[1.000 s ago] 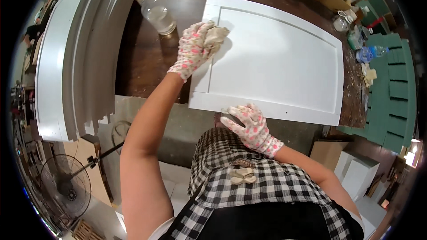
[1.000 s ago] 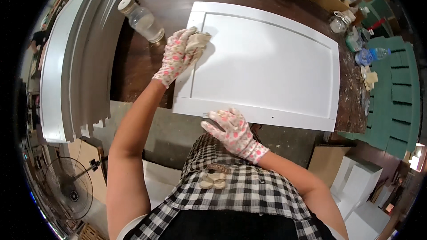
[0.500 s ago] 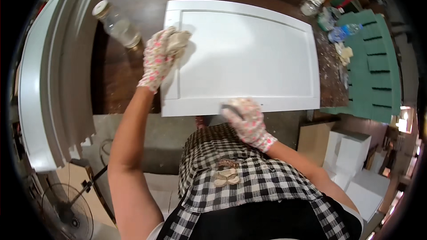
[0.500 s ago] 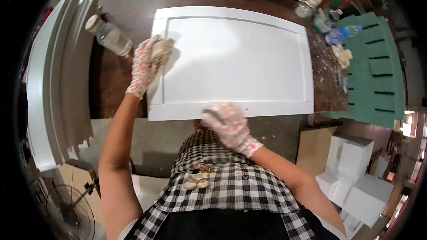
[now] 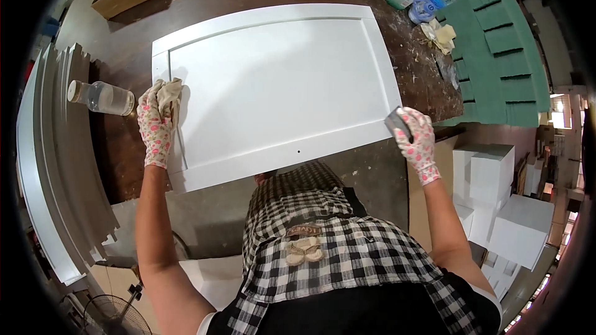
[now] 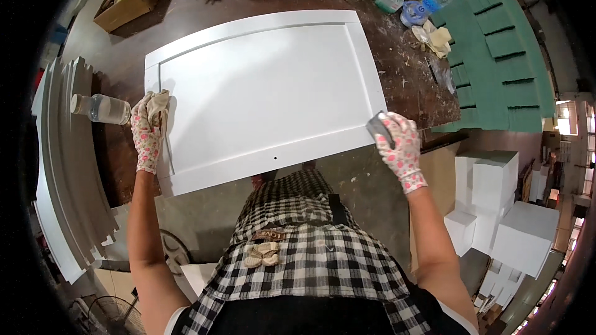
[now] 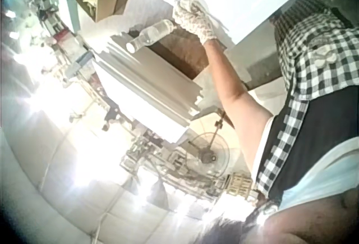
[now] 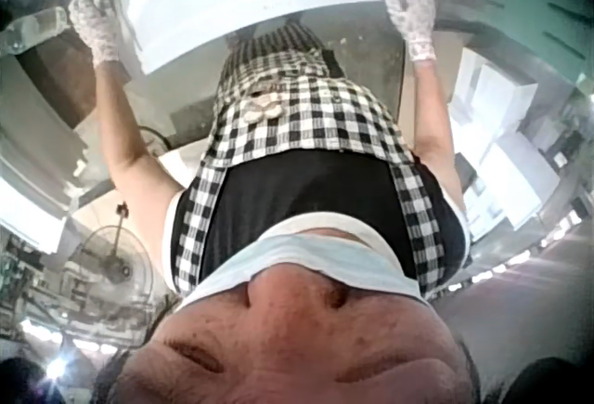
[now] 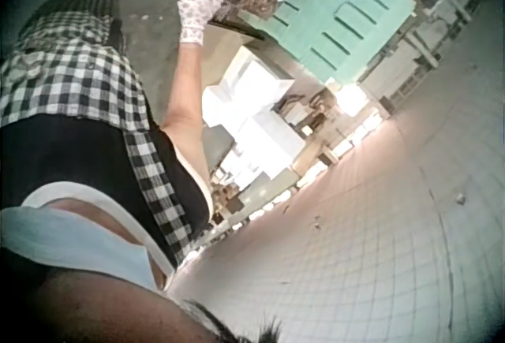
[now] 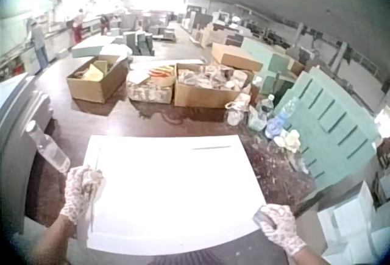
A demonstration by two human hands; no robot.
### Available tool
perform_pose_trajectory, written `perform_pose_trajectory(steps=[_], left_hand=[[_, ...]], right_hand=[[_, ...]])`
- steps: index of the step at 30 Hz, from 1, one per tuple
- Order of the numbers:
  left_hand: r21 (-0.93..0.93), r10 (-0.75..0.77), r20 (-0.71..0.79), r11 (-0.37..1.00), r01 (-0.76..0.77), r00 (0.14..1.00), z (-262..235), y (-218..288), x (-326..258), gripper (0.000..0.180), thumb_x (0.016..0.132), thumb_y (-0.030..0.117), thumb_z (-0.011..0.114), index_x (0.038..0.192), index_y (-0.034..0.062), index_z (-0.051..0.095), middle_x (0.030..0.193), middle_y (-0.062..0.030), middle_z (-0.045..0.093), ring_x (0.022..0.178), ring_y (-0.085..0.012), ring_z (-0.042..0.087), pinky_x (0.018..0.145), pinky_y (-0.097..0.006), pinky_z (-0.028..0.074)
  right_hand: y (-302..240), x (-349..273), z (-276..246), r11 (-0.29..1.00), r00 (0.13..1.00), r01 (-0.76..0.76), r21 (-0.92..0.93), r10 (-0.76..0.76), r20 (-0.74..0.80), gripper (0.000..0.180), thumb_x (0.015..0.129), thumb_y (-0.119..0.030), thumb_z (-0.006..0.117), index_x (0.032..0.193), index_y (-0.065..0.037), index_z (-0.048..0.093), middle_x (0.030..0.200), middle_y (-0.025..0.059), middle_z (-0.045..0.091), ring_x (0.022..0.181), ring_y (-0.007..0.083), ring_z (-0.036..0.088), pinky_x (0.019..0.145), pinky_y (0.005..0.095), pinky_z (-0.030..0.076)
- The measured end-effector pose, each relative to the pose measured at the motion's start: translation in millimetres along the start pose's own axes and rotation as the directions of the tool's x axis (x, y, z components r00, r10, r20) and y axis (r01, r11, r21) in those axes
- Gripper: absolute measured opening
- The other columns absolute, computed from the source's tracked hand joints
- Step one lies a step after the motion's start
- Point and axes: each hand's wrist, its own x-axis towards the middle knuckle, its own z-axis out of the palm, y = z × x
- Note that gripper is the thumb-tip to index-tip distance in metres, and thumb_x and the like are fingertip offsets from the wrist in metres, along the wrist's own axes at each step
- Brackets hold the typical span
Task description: The person wipes a white cabinet door with a cloth, sands the edges with a block, applies a white substance to holes using a putty knife, and wipes the surface again.
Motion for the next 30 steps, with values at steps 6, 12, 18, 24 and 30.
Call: perform_pose_trajectory(steps=[6,12,18,24,30], left_hand=[[0.006,-0.081,-0.014,0.997,0.081,0.997,4.8,4.1,-1.8,0.05,0.081,0.017,0.067,0.129,0.0122,0.052,0.124,-0.0121,0.053,0.112,-0.0323,0.051,0.097,-0.04,0.042],[0.05,-0.108,0.008,0.993,0.108,0.994,2.5,11.5,2.3,0.045,0.085,0.014,0.064,0.128,0.0086,0.053,0.122,-0.0138,0.053,0.111,-0.0308,0.053,0.096,-0.038,0.043],[0.026,-0.138,-0.003,0.99,0.138,0.99,-4.9,13.8,0.2,0.05,0.08,0.018,0.068,0.127,0.0118,0.053,0.12,-0.0117,0.055,0.108,-0.0313,0.055,0.094,-0.04,0.044],[-0.043,-0.192,0.008,0.981,0.192,0.981,-7.2,17.3,0.3,0.051,0.079,0.023,0.069,0.127,0.0174,0.053,0.125,-0.0078,0.054,0.11,-0.0298,0.052,0.095,-0.042,0.042],[-0.082,-0.217,0.047,0.972,0.22,0.975,-12.2,19.7,0.1,0.054,0.078,0.018,0.069,0.129,0.0169,0.052,0.126,-0.0087,0.052,0.112,-0.0296,0.051,0.096,-0.043,0.041]], right_hand=[[-111.7,12.8,39.4,0.995,0.999,-0.026,0.096,0.024,0.026,0.047,0.076,-0.032,0.064,0.116,-0.007,0.062,0.111,0.015,0.056,0.103,0.0297,0.054,0.087,0.0421,0.047],[-278.4,61.9,76.7,0.861,0.898,0.375,0.343,-0.429,0.094,0.041,0.078,-0.032,0.059,0.11,-0.005,0.059,0.109,0.0163,0.056,0.101,0.0298,0.054,0.081,0.0404,0.05],[-312.5,77.9,73.6,0.751,0.846,0.383,0.538,-0.519,0.122,0.043,0.078,-0.027,0.064,0.115,-0.006,0.06,0.112,0.0168,0.057,0.1,0.0313,0.055,0.085,0.0425,0.048],[-296.0,75.0,73.0,0.752,0.838,0.416,0.512,-0.536,0.105,0.043,0.078,-0.023,0.065,0.119,-0.01,0.061,0.119,0.013,0.057,0.1,0.031,0.054,0.088,0.0451,0.045],[-308.7,94.1,74.5,0.645,0.717,0.488,0.588,-0.68,0.151,0.045,0.077,-0.015,0.067,0.12,-0.011,0.059,0.121,0.0128,0.057,0.11,0.0332,0.054,0.094,0.045,0.044]])
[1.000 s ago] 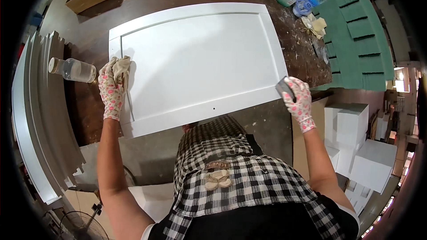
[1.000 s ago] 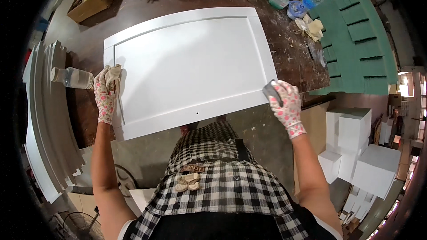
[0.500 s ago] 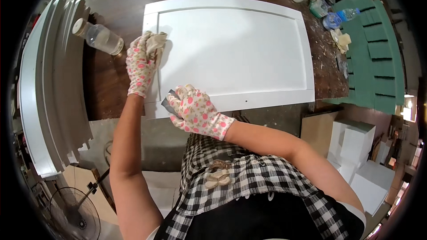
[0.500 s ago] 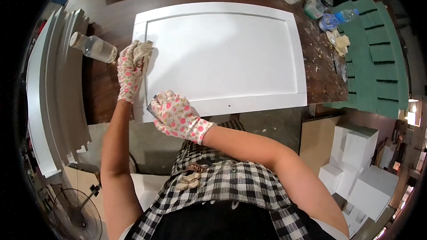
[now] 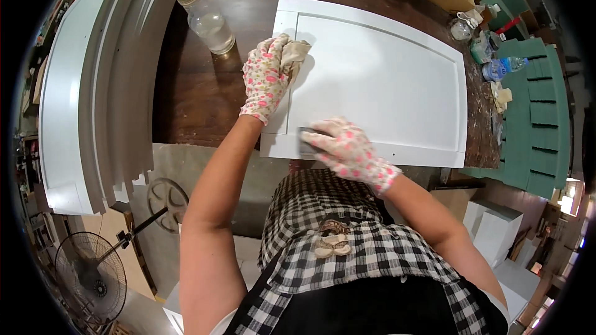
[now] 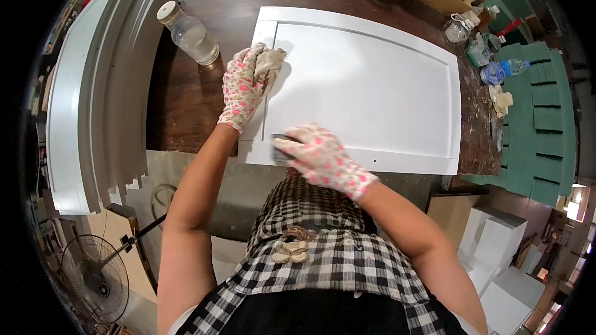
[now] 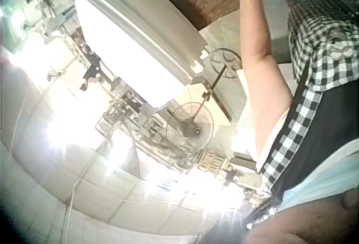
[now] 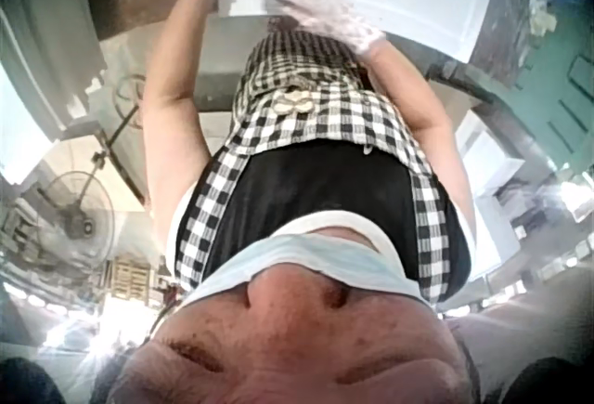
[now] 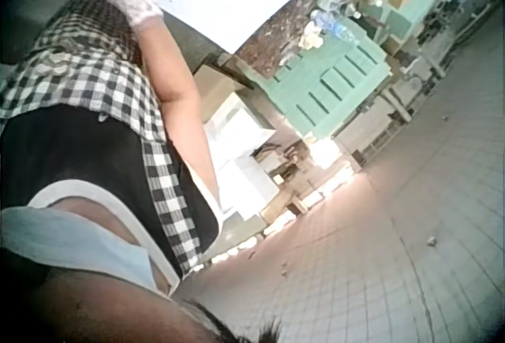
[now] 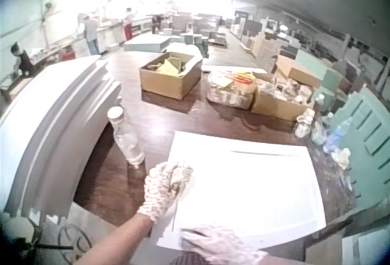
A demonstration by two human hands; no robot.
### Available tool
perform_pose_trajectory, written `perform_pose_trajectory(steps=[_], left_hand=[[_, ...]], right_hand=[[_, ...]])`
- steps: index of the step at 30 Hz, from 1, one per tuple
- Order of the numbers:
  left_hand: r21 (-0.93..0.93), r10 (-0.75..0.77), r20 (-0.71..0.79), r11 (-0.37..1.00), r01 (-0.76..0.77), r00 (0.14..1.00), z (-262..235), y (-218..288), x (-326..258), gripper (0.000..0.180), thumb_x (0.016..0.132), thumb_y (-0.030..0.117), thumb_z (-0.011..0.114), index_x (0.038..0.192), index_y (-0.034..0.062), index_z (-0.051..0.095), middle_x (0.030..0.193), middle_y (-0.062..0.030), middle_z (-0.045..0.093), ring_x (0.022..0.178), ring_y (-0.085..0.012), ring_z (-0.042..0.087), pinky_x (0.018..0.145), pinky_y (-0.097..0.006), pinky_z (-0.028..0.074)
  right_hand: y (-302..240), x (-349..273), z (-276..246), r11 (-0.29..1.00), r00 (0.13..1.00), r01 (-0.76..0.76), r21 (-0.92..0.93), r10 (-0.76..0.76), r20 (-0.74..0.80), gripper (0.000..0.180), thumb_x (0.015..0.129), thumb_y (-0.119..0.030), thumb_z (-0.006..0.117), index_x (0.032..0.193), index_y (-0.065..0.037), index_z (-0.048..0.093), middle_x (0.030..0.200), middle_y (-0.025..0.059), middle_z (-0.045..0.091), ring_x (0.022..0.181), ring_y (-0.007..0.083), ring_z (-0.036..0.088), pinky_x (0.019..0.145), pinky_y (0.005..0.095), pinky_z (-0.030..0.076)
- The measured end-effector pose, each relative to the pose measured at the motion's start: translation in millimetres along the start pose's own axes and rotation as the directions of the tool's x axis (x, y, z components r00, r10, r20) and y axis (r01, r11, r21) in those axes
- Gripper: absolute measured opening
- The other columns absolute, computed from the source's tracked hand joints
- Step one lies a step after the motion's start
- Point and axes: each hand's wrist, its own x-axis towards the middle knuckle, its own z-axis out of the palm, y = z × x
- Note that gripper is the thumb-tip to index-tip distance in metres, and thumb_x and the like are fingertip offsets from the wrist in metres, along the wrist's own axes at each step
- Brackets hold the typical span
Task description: The person wipes a white cabinet door with a cloth, sands the edges with a block, applies a white substance to holes using a putty knife, and wipes the surface again.
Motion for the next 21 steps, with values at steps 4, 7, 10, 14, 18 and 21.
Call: perform_pose_trajectory(steps=[4,7,10,14,18,21], left_hand=[[0.01,-0.006,-0.018,1.0,0.006,1.0,1.9,-7.0,-2.8,0.055,0.077,0.017,0.069,0.129,0.019,0.051,0.126,-0.0083,0.052,0.112,-0.0298,0.051,0.096,-0.044,0.041],[0.023,0.002,-0.021,1.0,-0.001,1.0,6.9,-0.5,-0.9,0.059,0.074,0.014,0.07,0.129,0.0224,0.051,0.126,-0.008,0.052,0.112,-0.0314,0.051,0.094,-0.045,0.041],[0.052,0.065,-0.009,0.997,-0.064,0.998,9.7,-1.7,1.1,0.056,0.077,0.01,0.066,0.13,0.0165,0.049,0.124,-0.0103,0.052,0.113,-0.0329,0.05,0.096,-0.042,0.043],[0.05,0.093,-0.061,0.995,-0.09,0.994,8.5,-13.4,-0.9,0.058,0.078,0.018,0.069,0.132,0.0168,0.049,0.126,-0.0123,0.052,0.112,-0.0331,0.051,0.095,-0.043,0.042],[0.001,0.14,-0.062,0.99,-0.14,0.988,8.6,-5.9,1.0,0.052,0.08,0.017,0.067,0.13,0.0123,0.052,0.123,-0.0135,0.054,0.114,-0.032,0.051,0.098,-0.041,0.041],[-0.046,0.153,-0.07,0.987,-0.156,0.986,10.7,1.0,2.6,0.05,0.081,0.014,0.067,0.129,0.0108,0.052,0.124,-0.0131,0.053,0.114,-0.0315,0.051,0.099,-0.04,0.041]], right_hand=[[25.5,-55.7,-33.6,0.988,0.988,-0.142,-0.068,0.146,0.046,0.051,0.071,-0.009,0.071,0.121,-0.013,0.06,0.125,0.013,0.057,0.115,0.0328,0.053,0.097,0.0437,0.044],[20.0,-38.0,-26.7,0.997,0.996,-0.07,-0.024,0.071,0.055,0.052,0.071,-0.009,0.07,0.122,-0.013,0.06,0.126,0.0127,0.056,0.116,0.0312,0.053,0.098,0.0432,0.043],[9.1,-18.5,-11.6,0.999,0.997,-0.034,-0.04,0.037,0.066,0.05,0.076,-0.012,0.069,0.125,-0.017,0.058,0.129,0.0118,0.054,0.118,0.0298,0.052,0.102,0.043,0.04],[37.7,-88.7,-47.1,0.975,0.979,-0.174,-0.14,0.187,0.084,0.05,0.078,-0.01,0.068,0.125,-0.019,0.057,0.13,0.0106,0.052,0.119,0.0294,0.051,0.103,0.0413,0.041],[88.9,-223.0,-114.3,0.792,0.816,-0.57,-0.219,0.577,-0.035,0.044,0.08,-0.011,0.064,0.123,-0.018,0.06,0.131,0.0075,0.053,0.12,0.0299,0.049,0.104,0.0404,0.039],[109.4,-268.8,-137.2,0.782,0.811,-0.58,-0.227,0.58,-0.076,0.044,0.079,-0.013,0.065,0.123,-0.017,0.061,0.132,0.0058,0.054,0.114,0.0295,0.051,0.104,0.0393,0.038]])
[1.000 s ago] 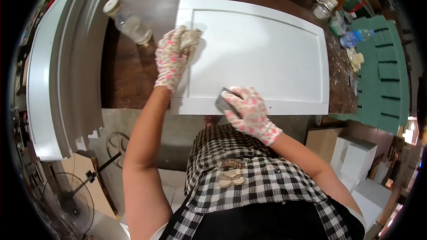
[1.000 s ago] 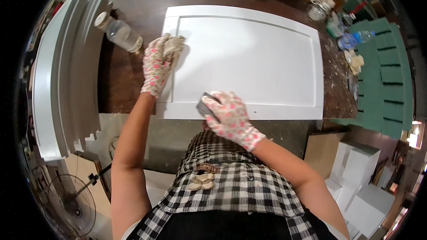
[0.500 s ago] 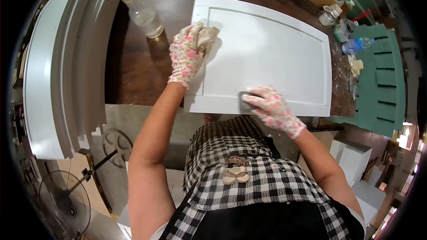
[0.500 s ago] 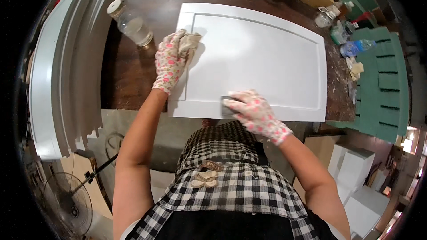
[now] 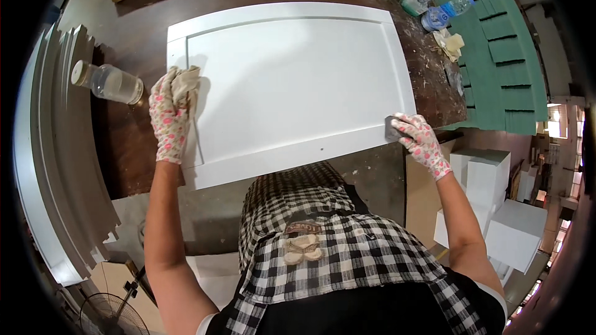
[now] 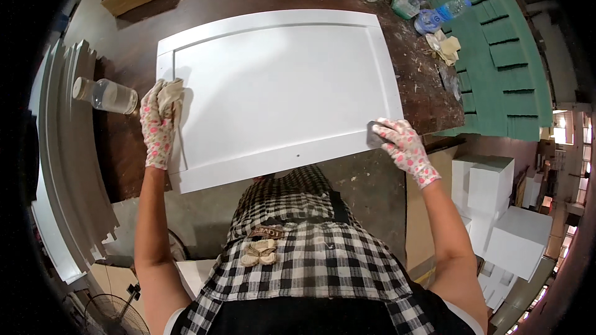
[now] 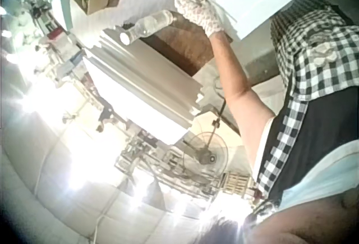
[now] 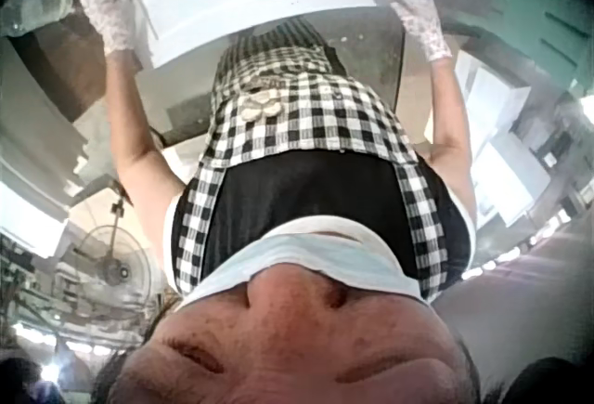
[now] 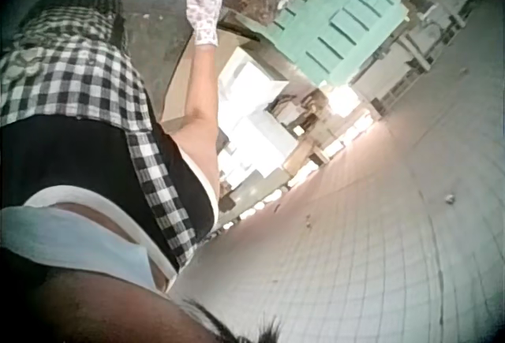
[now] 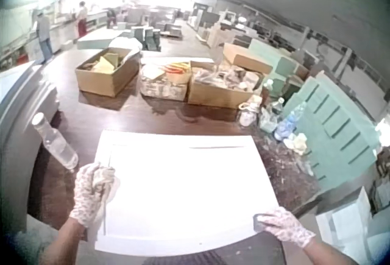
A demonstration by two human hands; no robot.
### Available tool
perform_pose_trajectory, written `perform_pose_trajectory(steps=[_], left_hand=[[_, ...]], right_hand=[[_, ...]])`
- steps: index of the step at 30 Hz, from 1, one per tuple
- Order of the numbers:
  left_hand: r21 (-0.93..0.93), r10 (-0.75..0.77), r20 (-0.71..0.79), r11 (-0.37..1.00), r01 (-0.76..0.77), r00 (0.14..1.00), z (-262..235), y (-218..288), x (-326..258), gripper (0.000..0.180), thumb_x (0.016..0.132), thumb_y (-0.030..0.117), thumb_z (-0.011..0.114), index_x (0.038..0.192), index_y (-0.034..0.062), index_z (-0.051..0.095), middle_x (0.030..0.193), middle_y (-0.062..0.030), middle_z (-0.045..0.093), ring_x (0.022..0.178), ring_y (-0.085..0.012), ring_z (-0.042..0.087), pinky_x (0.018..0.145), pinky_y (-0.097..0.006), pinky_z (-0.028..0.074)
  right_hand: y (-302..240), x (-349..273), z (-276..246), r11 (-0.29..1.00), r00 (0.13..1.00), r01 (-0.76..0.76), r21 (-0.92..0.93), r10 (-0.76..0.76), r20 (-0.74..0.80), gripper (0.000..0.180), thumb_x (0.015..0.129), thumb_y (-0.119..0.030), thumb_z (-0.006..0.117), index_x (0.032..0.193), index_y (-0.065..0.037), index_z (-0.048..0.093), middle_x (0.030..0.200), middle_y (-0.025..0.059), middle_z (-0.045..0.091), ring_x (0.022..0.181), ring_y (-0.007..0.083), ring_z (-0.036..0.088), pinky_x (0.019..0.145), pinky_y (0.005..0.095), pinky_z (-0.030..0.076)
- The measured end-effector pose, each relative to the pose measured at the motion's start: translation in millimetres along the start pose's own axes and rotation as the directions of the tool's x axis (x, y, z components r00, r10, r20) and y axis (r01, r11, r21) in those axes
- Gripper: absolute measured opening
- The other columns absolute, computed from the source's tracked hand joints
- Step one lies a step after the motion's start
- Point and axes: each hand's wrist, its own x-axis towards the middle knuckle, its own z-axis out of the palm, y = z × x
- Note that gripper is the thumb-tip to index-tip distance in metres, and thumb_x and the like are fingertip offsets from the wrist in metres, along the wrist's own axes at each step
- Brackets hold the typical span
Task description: The person wipes a white cabinet door with a cloth, sands the edges with a block, applies a white substance to holes using a putty knife, and wipes the surface again.
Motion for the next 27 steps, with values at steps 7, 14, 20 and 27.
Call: perform_pose_trajectory(steps=[7,14,20,27], left_hand=[[0.101,0.021,0.019,0.995,-0.023,1.0,-1.4,-5.3,-0.4,0.045,0.084,0.011,0.064,0.127,0.0053,0.052,0.127,-0.012,0.054,0.117,-0.0299,0.05,0.102,-0.038,0.038],[0.19,-0.006,0.062,0.982,-0.006,0.998,-6.3,-2.1,-2.2,0.042,0.092,0.014,0.055,0.133,0.0069,0.047,0.131,-0.0126,0.05,0.121,-0.0308,0.046,0.104,-0.039,0.035],[0.414,-0.182,0.014,0.896,0.16,0.983,-0.8,-11.0,-6.2,0.045,0.091,0.015,0.058,0.133,0.0054,0.047,0.131,-0.0143,0.051,0.121,-0.0311,0.048,0.102,-0.039,0.039],[0.309,-0.237,-0.079,0.917,0.25,0.968,4.9,3.6,-5.0,0.043,0.09,0.012,0.059,0.131,0.0052,0.05,0.127,-0.0159,0.052,0.118,-0.0298,0.051,0.101,-0.037,0.04]], right_hand=[[-58.6,51.4,40.7,0.933,0.939,0.339,0.118,-0.343,0.014,0.045,0.081,-0.017,0.066,0.125,-0.021,0.058,0.132,0.0067,0.052,0.122,0.0287,0.048,0.107,0.0422,0.036],[63.2,-1.7,-23.2,0.98,0.982,0.175,0.092,-0.181,0.061,0.043,0.077,-0.014,0.069,0.12,-0.019,0.062,0.123,0.0076,0.058,0.114,0.0285,0.051,0.098,0.0407,0.044],[51.4,14.4,-18.0,0.947,0.951,0.286,0.148,-0.3,0.076,0.046,0.076,-0.015,0.07,0.121,-0.018,0.062,0.125,0.0068,0.056,0.113,0.0294,0.051,0.096,0.0413,0.045],[53.3,24.3,-24.1,0.92,0.914,0.367,0.138,-0.384,0.127,0.046,0.075,-0.016,0.072,0.12,-0.015,0.061,0.125,0.0114,0.057,0.115,0.0316,0.052,0.098,0.0446,0.043]])
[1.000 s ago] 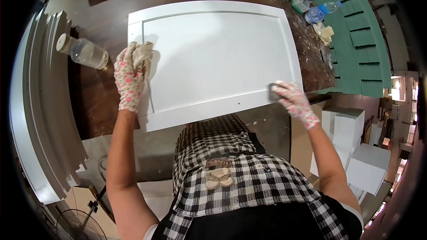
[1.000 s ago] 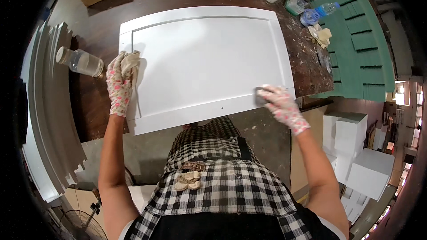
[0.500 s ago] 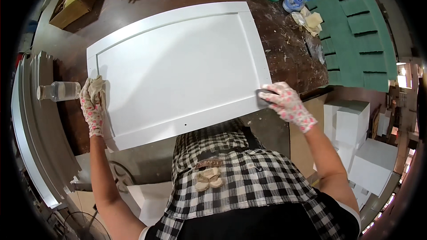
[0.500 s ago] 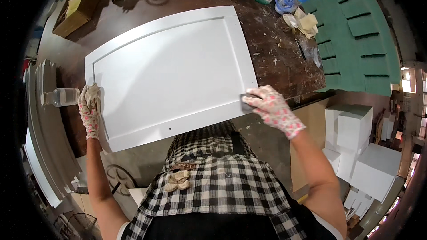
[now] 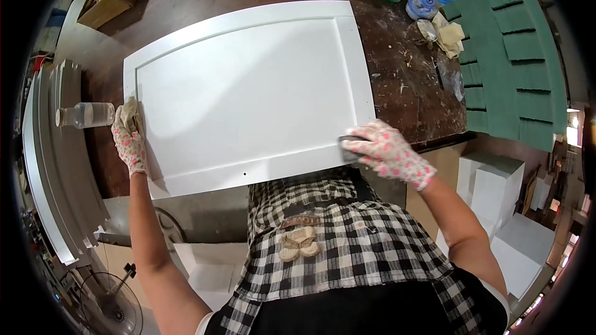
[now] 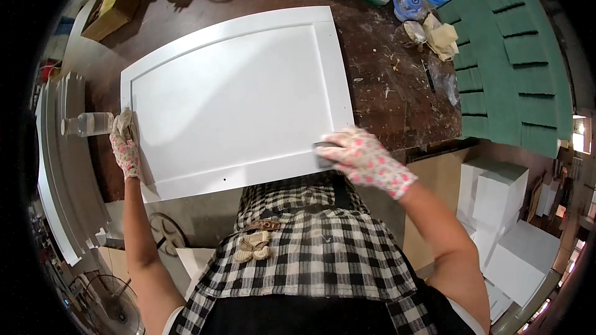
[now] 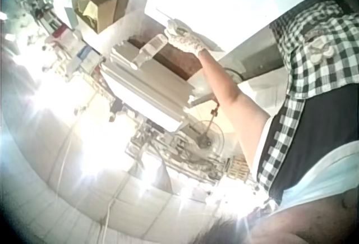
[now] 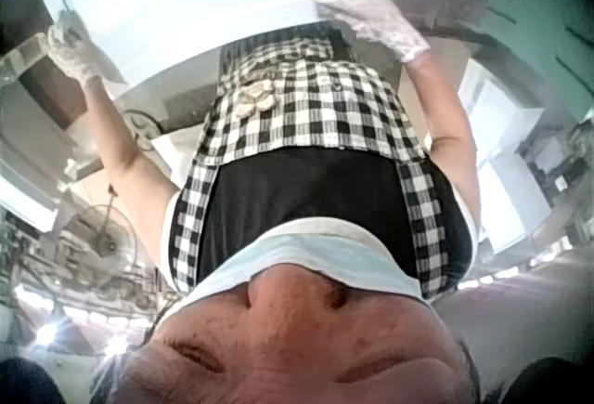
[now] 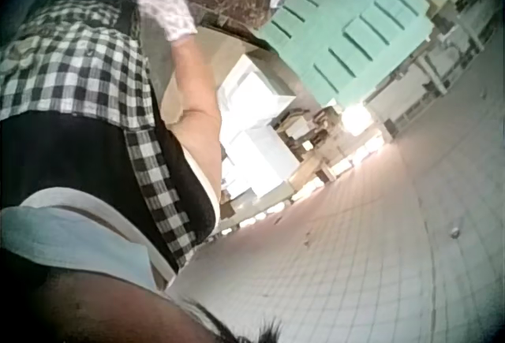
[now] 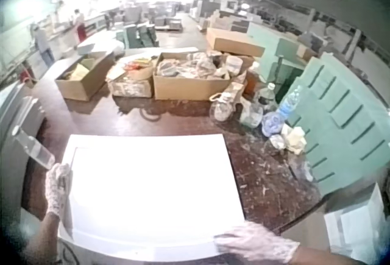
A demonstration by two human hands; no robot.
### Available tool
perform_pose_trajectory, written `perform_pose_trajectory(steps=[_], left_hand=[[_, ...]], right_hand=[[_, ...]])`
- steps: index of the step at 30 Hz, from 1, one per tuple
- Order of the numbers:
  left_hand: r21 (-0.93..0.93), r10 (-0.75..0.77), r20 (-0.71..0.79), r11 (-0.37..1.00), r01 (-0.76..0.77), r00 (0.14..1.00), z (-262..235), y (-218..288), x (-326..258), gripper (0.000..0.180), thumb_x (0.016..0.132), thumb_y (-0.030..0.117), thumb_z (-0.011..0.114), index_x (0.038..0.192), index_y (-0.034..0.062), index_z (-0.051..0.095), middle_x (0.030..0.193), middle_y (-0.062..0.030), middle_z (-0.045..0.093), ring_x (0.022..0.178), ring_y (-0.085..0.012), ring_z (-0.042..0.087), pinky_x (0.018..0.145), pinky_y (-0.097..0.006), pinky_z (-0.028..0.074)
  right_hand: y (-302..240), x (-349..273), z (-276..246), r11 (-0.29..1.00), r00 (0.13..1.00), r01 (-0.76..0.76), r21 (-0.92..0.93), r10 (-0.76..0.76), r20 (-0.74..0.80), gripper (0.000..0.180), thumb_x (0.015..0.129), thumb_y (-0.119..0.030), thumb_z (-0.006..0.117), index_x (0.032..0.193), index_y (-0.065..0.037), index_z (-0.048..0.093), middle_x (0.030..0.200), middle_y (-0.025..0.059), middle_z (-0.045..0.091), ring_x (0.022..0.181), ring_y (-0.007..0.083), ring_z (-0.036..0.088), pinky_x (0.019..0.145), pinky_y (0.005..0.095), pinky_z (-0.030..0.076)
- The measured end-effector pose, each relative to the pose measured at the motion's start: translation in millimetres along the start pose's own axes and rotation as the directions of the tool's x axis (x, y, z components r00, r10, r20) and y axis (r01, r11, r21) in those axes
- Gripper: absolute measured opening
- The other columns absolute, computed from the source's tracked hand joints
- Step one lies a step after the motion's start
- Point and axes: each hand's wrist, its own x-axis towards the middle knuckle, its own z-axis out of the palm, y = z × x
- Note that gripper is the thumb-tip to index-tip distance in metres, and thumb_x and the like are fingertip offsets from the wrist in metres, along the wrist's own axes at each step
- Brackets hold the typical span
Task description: The person wipes a white cabinet door with a cloth, sands the edges with a block, applies a white substance to holes using a putty knife, and wipes the surface again.
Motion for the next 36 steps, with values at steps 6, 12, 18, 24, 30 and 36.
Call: perform_pose_trajectory(steps=[6,12,18,24,30,36], left_hand=[[-0.029,-0.087,0.009,0.996,0.088,0.996,-3.3,13.8,-4.3,0.045,0.089,0.013,0.06,0.132,0.0067,0.048,0.127,-0.0164,0.052,0.119,-0.0299,0.05,0.101,-0.038,0.041],[-0.054,-0.132,0.064,0.989,0.136,0.989,-4.7,11.6,-2.8,0.051,0.087,0.016,0.064,0.134,0.0054,0.047,0.127,-0.015,0.054,0.12,-0.0287,0.05,0.101,-0.037,0.04],[-0.027,-0.068,0.058,0.997,0.069,0.996,-7.2,13.4,-4.2,0.053,0.085,0.02,0.066,0.134,0.0081,0.048,0.128,-0.0126,0.054,0.119,-0.0275,0.051,0.1,-0.037,0.041],[0.013,-0.079,0.072,0.997,0.079,0.994,-4.6,15.3,-3.7,0.054,0.087,0.015,0.063,0.137,0.0093,0.044,0.133,-0.0117,0.049,0.123,-0.0283,0.047,0.103,-0.036,0.039],[0.018,-0.145,0.073,0.989,0.144,0.987,-8.8,17.2,-8.9,0.054,0.088,0.014,0.062,0.137,0.009,0.044,0.133,-0.0115,0.049,0.123,-0.0278,0.048,0.102,-0.036,0.039],[-0.054,-0.121,0.054,0.991,0.124,0.991,-7.6,27.2,-1.9,0.051,0.088,0.014,0.063,0.136,0.0089,0.046,0.131,-0.0114,0.052,0.12,-0.0267,0.051,0.1,-0.035,0.041]], right_hand=[[1.7,7.9,-0.8,0.999,0.999,0.0,-0.038,0.002,0.049,0.041,0.08,-0.016,0.067,0.12,-0.016,0.061,0.125,0.0102,0.056,0.119,0.0294,0.05,0.101,0.0412,0.042],[31.1,6.1,-21.9,0.989,0.996,0.088,-0.12,-0.09,-0.017,0.041,0.07,-0.006,0.068,0.11,-0.015,0.065,0.117,0.0078,0.058,0.102,0.029,0.054,0.088,0.0413,0.046],[107.5,103.0,-63.8,0.946,0.979,0.088,-0.312,-0.14,-0.148,0.035,0.077,-0.012,0.067,0.112,-0.017,0.063,0.115,0.0047,0.059,0.1,0.0281,0.054,0.086,0.0397,0.048],[123.8,119.8,-68.9,0.922,0.931,0.114,-0.37,-0.229,-0.283,0.029,0.077,-0.018,0.068,0.105,-0.015,0.064,0.114,0.0067,0.061,0.093,0.0301,0.056,0.08,0.0403,0.049],[31.1,-3.8,-14.3,0.998,0.996,0.03,-0.063,-0.035,-0.08,0.045,0.07,-0.014,0.073,0.114,-0.017,0.064,0.121,0.0093,0.056,0.103,0.0289,0.055,0.088,0.0414,0.047],[79.0,44.8,-44.6,0.989,0.939,0.079,-0.124,-0.116,-0.323,0.05,0.069,-0.016,0.072,0.119,-0.017,0.062,0.122,0.0067,0.057,0.103,0.0296,0.054,0.089,0.0411,0.046]])
